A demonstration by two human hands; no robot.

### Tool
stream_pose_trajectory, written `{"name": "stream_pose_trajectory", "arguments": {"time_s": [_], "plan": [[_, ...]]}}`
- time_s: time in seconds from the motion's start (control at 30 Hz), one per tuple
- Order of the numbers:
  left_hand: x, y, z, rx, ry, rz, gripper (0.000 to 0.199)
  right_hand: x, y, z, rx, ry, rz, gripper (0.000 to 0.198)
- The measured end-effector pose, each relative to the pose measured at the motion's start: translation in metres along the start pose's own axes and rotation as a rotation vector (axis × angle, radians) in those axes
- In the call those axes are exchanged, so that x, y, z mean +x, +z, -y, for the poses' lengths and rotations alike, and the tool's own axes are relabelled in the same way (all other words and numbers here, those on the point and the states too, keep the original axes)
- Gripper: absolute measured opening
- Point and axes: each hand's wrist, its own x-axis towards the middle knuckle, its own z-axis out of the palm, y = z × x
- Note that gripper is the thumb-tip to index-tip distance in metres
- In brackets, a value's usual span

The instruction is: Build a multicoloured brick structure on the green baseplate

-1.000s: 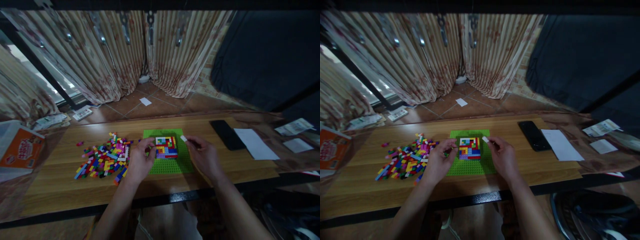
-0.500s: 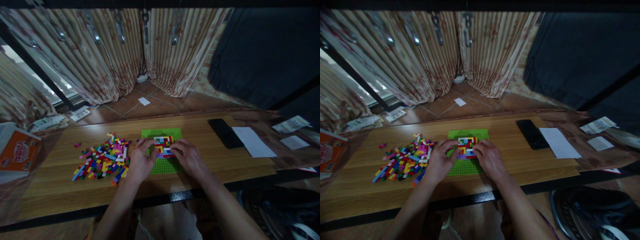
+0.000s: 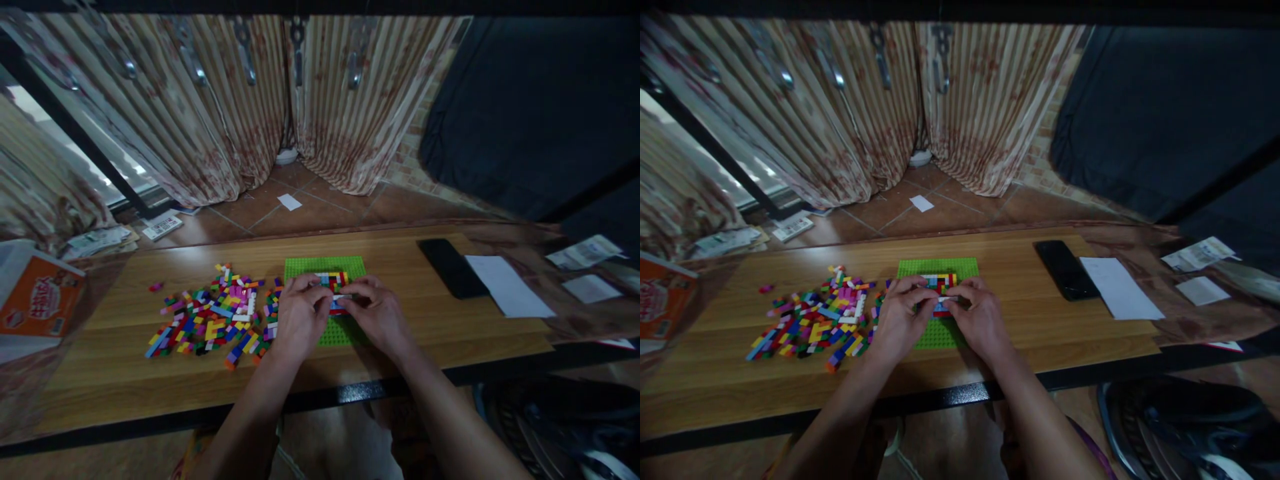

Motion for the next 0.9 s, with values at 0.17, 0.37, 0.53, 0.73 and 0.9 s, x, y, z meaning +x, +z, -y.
{"name": "stream_pose_trajectory", "arguments": {"time_s": [0.17,0.37,0.53,0.73,0.9], "plan": [[-0.001,0.001,-0.001,0.037,0.015,0.005,0.017,0.006,-0.005,-0.008,0.159,0.156,-0.084,0.024],[-0.002,0.001,-0.003,0.063,0.006,0.009,0.017,0.006,0.002,-0.012,0.243,0.334,-0.035,0.035],[-0.001,0.002,-0.005,0.091,-0.001,0.019,0.017,0.005,0.006,-0.009,0.239,0.372,-0.043,0.038],[0.001,0.003,-0.009,0.098,-0.03,0.008,0.018,0.007,0.004,-0.011,0.201,0.367,-0.055,0.039],[0.002,0.002,-0.01,0.102,-0.034,0.005,0.019,0.006,0.006,-0.013,0.191,0.322,-0.045,0.037]]}}
